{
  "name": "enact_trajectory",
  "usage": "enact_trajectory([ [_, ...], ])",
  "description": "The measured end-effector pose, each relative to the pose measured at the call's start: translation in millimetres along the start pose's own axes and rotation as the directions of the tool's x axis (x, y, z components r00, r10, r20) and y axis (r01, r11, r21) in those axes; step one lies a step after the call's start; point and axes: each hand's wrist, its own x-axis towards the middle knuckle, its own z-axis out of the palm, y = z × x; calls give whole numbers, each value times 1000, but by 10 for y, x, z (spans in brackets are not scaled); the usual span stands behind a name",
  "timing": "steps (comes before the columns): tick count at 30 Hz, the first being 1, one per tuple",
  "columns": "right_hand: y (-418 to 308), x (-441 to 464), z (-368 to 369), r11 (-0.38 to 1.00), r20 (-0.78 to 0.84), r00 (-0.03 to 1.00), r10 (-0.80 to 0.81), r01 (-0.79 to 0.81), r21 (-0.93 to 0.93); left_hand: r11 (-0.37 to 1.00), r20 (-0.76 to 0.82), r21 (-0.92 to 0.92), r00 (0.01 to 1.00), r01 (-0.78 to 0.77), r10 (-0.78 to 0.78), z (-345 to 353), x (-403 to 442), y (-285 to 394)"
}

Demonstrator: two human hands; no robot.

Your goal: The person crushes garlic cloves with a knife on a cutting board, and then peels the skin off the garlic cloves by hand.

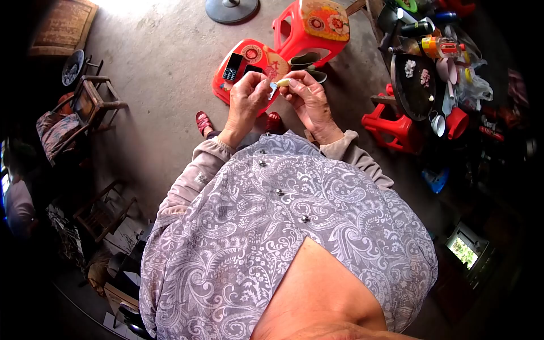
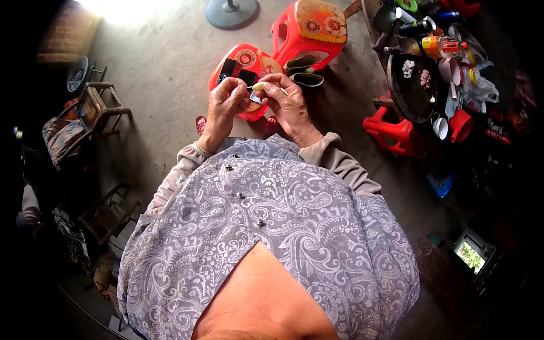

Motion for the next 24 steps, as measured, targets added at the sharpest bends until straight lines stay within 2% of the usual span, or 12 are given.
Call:
enact_trajectory([
  [2,6,8,-18,999,23,999,-30,29,22,995,1,-82,999,54,-54,-40,14,-48],
  [5,-9,1,3,999,14,999,-41,41,15,991,48,-128,998,47,-41,10,-24,42],
  [8,23,5,-44,997,52,997,-60,63,-43,953,109,-279,990,120,-93,84,-60,156],
  [11,-1,-14,-8,993,44,998,-48,52,-107,974,158,-206,986,94,-62,49,-43,112],
  [14,26,-7,-2,993,33,998,-51,54,-105,968,194,-248,981,39,10,9,-40,58],
  [20,-22,-18,53,988,10,999,-53,54,-145,982,141,-182,990,58,-32,63,-67,119],
  [24,-28,-9,51,979,45,995,-86,93,-181,991,159,-133,987,26,-4,44,-66,110],
])
